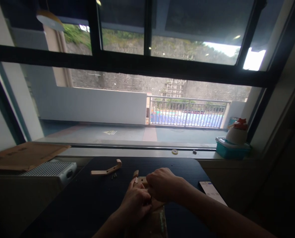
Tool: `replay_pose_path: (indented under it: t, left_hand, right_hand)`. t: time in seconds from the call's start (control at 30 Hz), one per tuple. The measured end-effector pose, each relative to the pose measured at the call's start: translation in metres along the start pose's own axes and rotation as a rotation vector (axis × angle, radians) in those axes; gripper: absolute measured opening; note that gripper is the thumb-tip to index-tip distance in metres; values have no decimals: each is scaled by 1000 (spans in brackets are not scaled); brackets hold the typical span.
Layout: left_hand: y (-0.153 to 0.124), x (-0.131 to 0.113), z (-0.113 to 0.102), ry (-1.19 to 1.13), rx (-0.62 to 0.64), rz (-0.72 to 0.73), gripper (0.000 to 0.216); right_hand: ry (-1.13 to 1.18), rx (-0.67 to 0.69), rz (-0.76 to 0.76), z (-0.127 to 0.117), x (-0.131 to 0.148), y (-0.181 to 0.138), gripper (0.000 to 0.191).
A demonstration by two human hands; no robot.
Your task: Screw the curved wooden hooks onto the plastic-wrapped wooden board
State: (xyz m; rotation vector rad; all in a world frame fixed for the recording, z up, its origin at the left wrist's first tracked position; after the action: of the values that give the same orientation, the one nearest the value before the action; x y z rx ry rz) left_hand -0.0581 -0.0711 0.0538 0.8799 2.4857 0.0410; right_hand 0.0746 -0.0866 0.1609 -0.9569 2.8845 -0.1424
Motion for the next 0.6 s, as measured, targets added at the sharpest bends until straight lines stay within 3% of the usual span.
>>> replay_pose_path:
  t: [0.13,0.33,0.6]
  left_hand:
    - [1,1,1,19,10,8,14]
    - [2,0,1,-3,27,-20,15]
    - [3,1,2,0,25,-8,15]
  right_hand:
    - [-22,45,42,-6,-3,-1,21]
    - [-95,211,-47,-20,2,4,16]
    - [-88,158,5,-10,5,5,17]
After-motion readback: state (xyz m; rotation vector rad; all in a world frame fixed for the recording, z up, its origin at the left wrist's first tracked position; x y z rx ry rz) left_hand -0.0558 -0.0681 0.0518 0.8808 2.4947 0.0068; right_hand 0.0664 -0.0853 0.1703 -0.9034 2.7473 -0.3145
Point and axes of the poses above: each hand's wrist, its own y-axis towards the middle knuckle, its own z-axis out of the palm, x = y × z, the point moved 1 cm from there along y, towards the middle knuckle, and after that the axes turned 1 degree about -z, right-handed, at the moved point
